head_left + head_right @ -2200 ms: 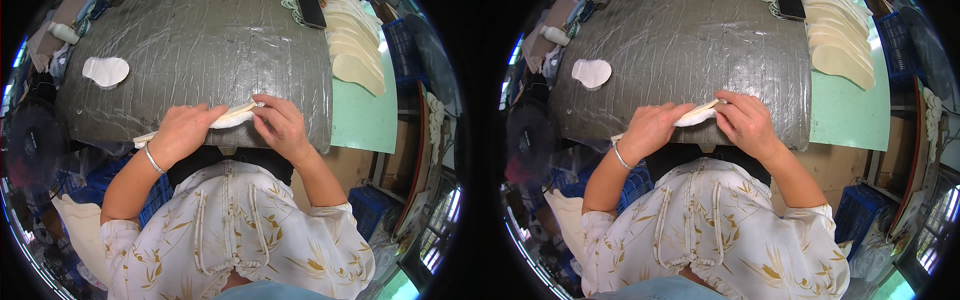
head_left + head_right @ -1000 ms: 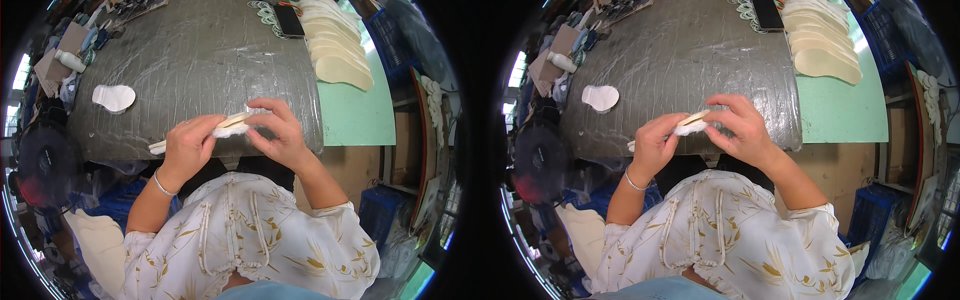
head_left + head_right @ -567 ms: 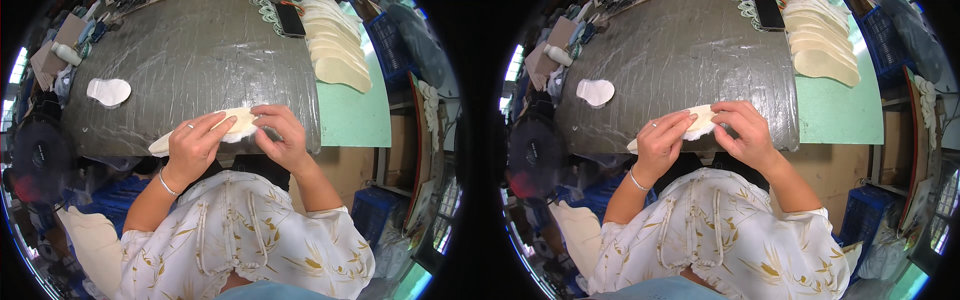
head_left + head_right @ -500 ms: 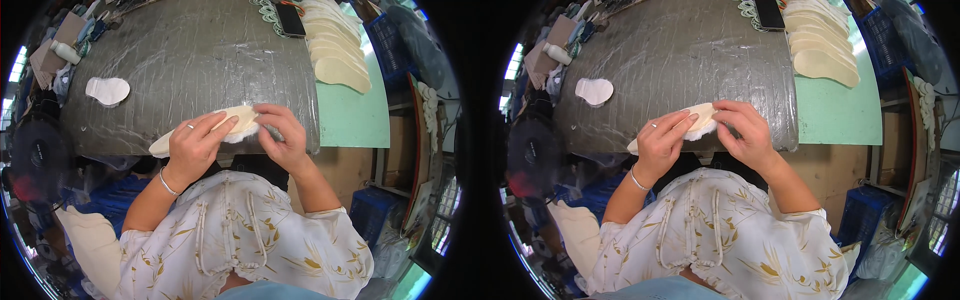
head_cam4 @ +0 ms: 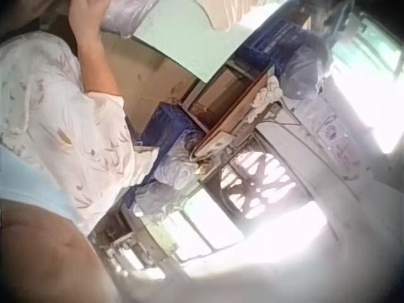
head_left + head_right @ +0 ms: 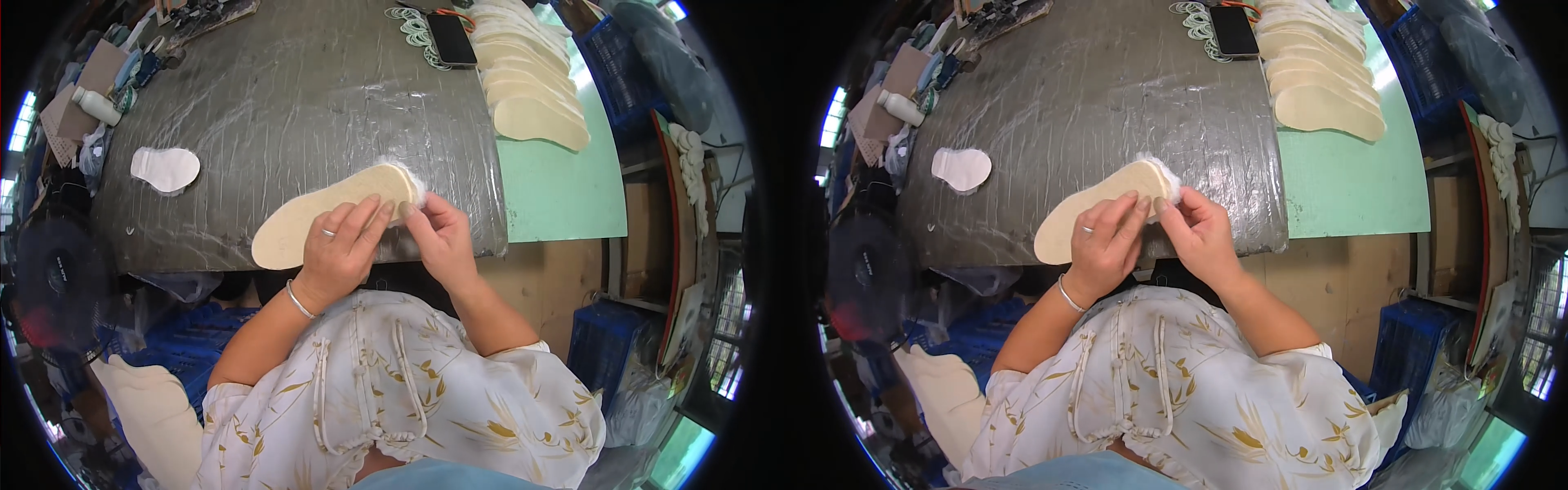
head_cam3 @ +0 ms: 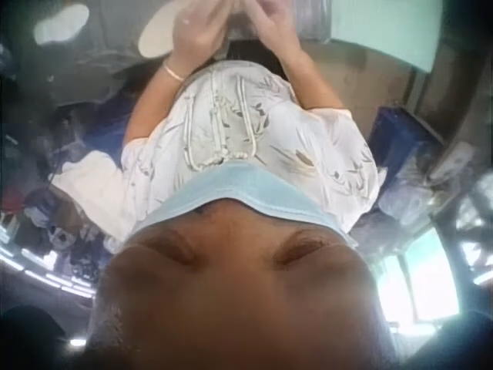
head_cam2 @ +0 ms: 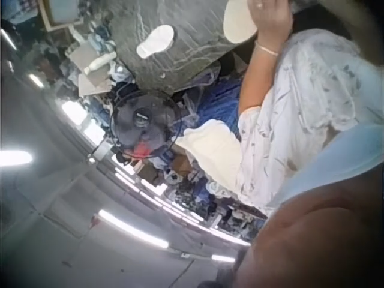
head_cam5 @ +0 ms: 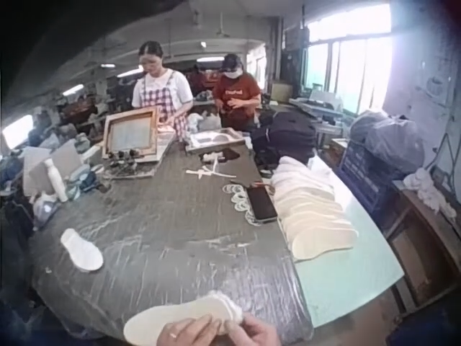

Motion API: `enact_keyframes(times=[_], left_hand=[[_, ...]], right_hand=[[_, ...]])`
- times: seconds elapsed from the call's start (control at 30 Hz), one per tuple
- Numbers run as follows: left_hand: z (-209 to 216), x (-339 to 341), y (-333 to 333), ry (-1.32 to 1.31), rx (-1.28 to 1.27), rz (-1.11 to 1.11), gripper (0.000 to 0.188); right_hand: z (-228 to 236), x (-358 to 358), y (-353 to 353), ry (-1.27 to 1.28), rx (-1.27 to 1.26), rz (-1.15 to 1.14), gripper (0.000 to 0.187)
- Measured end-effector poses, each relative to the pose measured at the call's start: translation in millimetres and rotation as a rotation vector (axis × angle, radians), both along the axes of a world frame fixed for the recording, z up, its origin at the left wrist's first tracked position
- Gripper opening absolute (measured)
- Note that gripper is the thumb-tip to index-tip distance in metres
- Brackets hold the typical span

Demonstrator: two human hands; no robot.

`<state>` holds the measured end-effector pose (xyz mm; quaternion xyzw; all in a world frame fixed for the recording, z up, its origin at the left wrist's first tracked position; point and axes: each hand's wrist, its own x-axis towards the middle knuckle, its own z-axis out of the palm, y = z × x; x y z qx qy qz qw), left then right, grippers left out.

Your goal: Trim and assemble components for footwear insoles.

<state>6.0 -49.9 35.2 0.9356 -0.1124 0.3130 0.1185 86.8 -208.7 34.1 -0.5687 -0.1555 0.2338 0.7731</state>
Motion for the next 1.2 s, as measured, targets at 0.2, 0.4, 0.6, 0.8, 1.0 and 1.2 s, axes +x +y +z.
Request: enact_keyframes(times=[0.2,0.4,0.6,0.8,1.0,1.2], left_hand=[[14,-8,25,0.003,-0.267,0.025,0.067],[-6,-41,88,0.466,-0.847,0.307,0.087],[-23,-52,82,0.677,-1.335,0.141,0.084],[-36,-46,79,0.684,-1.445,0.061,0.059],[-37,-51,80,0.508,-1.263,0.096,0.022],[-26,-56,81,0.461,-1.520,0.031,0.026]], right_hand=[[6,25,-17,-0.143,-0.034,0.001,0.021],[-6,56,-32,-0.075,0.045,-0.063,0.023],[-32,81,-51,0.095,0.298,-0.036,0.027],[-36,74,-52,0.107,0.287,-0.137,0.033],[-46,75,-61,0.107,0.390,-0.049,0.030],[-36,68,-59,0.171,0.195,-0.143,0.023]])
